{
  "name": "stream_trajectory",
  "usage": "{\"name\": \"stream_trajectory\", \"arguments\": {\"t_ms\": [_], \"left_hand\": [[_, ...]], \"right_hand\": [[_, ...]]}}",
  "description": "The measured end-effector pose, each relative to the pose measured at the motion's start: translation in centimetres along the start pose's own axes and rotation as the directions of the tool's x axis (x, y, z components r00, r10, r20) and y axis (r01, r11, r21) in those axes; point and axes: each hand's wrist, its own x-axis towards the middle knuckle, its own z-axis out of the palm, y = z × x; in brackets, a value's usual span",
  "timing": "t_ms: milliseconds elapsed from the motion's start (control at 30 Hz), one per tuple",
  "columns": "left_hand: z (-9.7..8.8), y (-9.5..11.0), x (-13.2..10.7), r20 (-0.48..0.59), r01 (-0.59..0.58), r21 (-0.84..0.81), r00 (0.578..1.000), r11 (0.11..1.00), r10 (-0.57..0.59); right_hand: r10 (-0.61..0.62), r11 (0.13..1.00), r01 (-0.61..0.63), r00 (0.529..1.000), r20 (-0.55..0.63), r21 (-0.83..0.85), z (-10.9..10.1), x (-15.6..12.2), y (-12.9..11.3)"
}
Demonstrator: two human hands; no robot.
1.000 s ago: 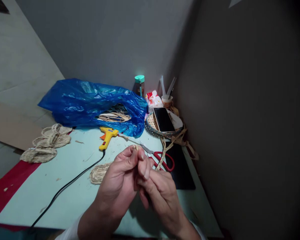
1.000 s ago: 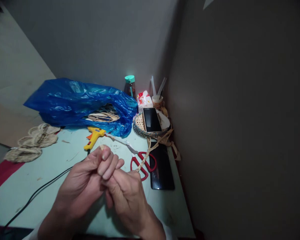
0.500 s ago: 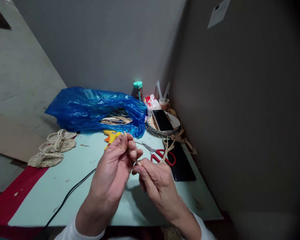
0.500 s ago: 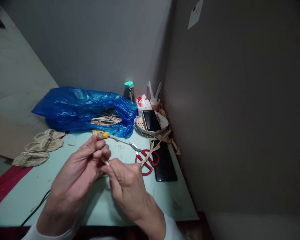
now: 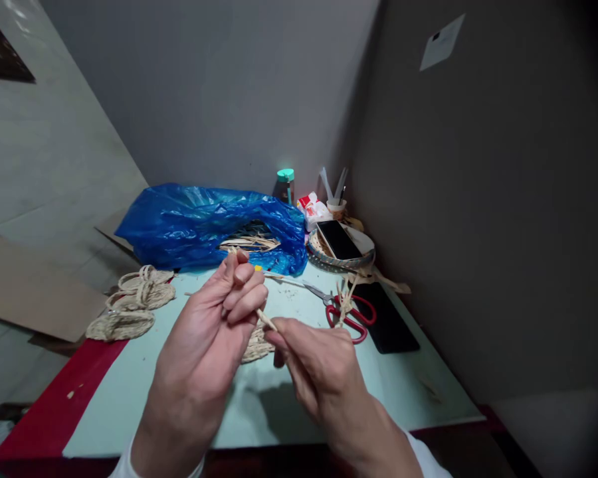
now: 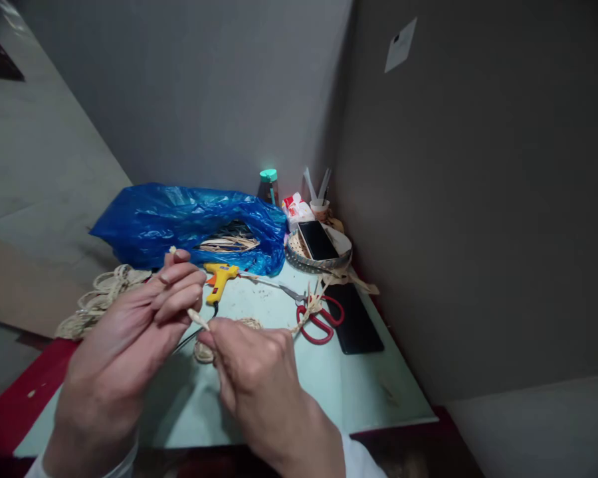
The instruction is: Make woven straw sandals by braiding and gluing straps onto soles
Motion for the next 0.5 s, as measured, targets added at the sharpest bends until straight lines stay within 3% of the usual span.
{"name": "stream_trajectory", "arguments": {"t_ms": [133, 300, 500], "left_hand": [[-0.7, 2.3, -0.1, 0.010, -0.105, -0.003, 0.994, 0.994, 0.105], [-1.6, 4.7, 0.9, 0.056, -0.079, 0.076, 0.996, 0.994, 0.075], [-2.1, 7.2, 2.5, 0.081, -0.093, 0.033, 0.993, 0.995, 0.090]], "right_hand": [[-0.048, 0.972, 0.045, 0.999, -0.005, -0.230, 0.2, 1.0, -0.7], [-0.112, 0.944, 0.102, 0.994, -0.015, -0.313, 1.8, 1.7, -2.2], [0.092, 0.966, -0.066, 0.991, 0.093, -0.252, 2.9, 2.0, -3.7]]}}
